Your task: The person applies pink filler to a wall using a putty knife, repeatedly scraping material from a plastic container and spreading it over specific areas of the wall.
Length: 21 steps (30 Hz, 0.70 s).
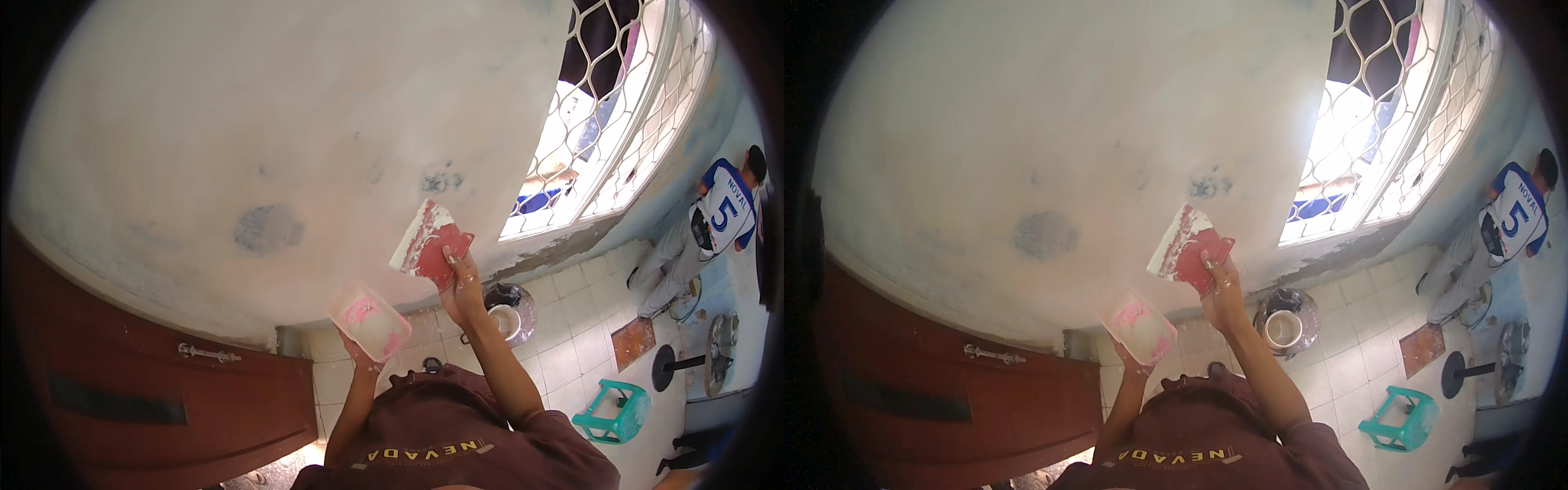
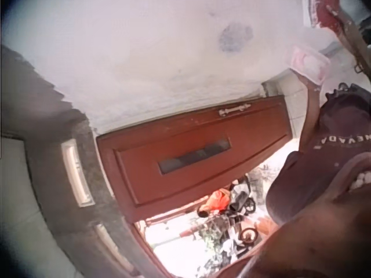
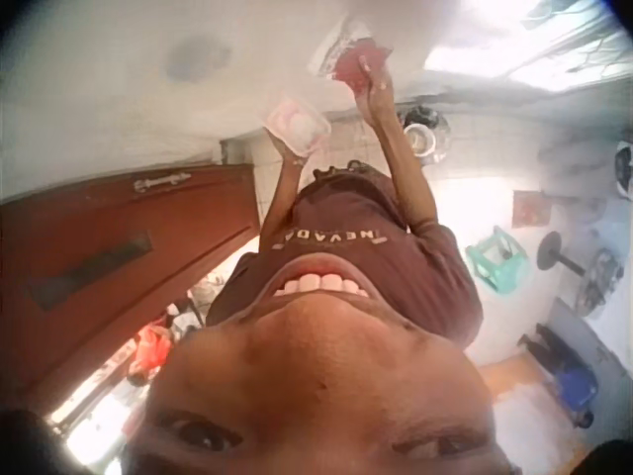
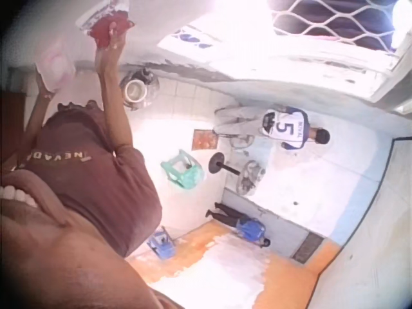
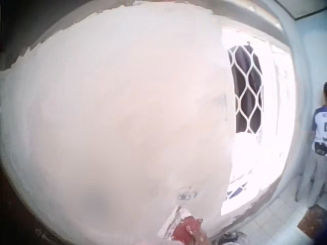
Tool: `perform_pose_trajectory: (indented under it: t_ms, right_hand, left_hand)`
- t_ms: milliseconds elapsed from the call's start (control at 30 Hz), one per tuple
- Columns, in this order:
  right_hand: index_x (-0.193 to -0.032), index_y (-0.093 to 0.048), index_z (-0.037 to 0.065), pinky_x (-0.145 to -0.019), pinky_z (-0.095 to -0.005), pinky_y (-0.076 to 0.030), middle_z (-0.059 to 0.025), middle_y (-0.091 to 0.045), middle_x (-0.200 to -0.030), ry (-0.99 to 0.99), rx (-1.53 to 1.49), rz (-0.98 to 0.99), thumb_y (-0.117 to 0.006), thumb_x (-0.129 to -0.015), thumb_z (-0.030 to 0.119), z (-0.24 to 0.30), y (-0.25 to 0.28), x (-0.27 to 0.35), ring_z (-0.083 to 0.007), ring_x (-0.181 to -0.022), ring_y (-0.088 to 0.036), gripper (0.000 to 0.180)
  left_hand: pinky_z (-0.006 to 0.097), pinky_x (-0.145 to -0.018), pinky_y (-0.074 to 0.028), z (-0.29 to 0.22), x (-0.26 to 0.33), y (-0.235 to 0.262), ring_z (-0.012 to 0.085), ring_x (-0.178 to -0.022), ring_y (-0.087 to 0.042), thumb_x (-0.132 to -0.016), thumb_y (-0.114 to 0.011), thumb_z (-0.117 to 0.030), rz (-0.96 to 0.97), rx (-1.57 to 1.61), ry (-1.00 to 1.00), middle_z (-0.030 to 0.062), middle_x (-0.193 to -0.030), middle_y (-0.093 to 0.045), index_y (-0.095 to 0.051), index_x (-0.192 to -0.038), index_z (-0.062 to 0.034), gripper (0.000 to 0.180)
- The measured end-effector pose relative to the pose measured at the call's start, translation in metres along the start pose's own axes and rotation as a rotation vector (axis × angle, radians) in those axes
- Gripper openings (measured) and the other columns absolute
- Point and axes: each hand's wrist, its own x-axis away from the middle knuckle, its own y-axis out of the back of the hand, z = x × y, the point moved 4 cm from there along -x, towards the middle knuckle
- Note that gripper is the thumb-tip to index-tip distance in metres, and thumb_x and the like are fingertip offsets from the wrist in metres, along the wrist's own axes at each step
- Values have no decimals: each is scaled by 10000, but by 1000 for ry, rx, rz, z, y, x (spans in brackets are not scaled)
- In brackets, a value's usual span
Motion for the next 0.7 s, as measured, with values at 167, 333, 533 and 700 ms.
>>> perform_pose_trajectory:
  t_ms: [167, 333, 533, 700]
  right_hand:
    - [-1429, -540, 2, -1035, -372, -566, -82, -664, -1335, 22, 45, 7, -567, -1103, 128, -13, 16, -9, -181, -1174, -676, 350]
    - [-1363, -629, -39, -1003, -302, -523, -60, -695, -1213, 245, 447, 3, -588, -1111, 181, -7, 19, -27, -115, -1110, -638, 336]
    - [-1404, -646, 37, -877, -308, -577, -139, -750, -1102, 414, 1263, -9, -617, -1062, 86, 32, -56, -56, -160, -938, -728, 347]
    - [-1361, -693, 76, -877, -384, -613, -174, -752, -1223, 1137, 1447, 170, -631, -929, -82, 74, -131, -84, -311, -1049, -765, 464]
  left_hand:
    - [571, -1055, -554, 21, 3, 39, 336, -1271, -635, -1034, -444, -660, -42, -119, -25, 86, -1423, -612, -464, -1545, -182, 700]
    - [571, -1050, -556, 26, 11, 38, 342, -1269, -636, -1027, -424, -704, -124, -5, 48, 84, -1409, -617, -479, -1530, -186, 724]
    - [570, -1030, -566, 13, 14, 36, 343, -1250, -645, -1020, -412, -728, -158, 27, 48, 85, -1370, -637, -512, -1495, -181, 731]
    - [578, -1015, -573, -4, 6, 39, 354, -1222, -659, -1017, -423, -725, -82, 51, 120, 91, -1368, -639, -517, -1487, -166, 736]
